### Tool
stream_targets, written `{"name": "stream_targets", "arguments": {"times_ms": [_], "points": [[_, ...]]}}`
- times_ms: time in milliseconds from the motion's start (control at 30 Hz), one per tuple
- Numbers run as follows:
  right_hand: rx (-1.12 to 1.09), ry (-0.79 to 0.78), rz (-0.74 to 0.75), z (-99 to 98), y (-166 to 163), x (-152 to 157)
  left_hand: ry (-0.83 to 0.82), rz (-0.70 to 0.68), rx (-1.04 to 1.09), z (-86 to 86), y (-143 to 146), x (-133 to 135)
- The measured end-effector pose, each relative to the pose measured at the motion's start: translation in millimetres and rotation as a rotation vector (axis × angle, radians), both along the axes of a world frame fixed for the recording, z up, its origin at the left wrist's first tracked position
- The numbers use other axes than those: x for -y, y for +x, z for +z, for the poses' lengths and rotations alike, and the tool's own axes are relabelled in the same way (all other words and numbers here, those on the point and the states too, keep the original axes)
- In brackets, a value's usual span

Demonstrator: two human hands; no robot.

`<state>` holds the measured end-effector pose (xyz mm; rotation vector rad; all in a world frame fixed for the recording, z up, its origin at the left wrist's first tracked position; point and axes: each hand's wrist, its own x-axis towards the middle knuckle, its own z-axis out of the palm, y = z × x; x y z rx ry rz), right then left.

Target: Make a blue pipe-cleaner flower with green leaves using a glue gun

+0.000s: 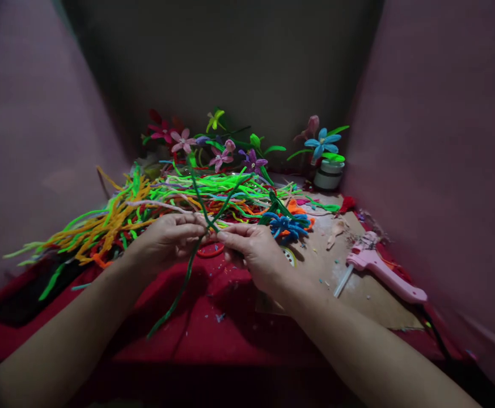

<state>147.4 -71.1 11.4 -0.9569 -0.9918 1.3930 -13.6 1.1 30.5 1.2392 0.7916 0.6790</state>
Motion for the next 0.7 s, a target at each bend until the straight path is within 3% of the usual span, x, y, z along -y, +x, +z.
{"name": "stream_targets", "arguments": {"times_ms": [400,700], "points": [[0.027,0.047,-0.010,-4.8,-4.6,-2.2,0.081,-0.068,-0.095,1.5,2.9,11.1],[-0.064,0.068,-0.089,-7.2,-6.8,-3.2,0.032,-0.120,-0.084,1.3,3.7,13.6]]}}
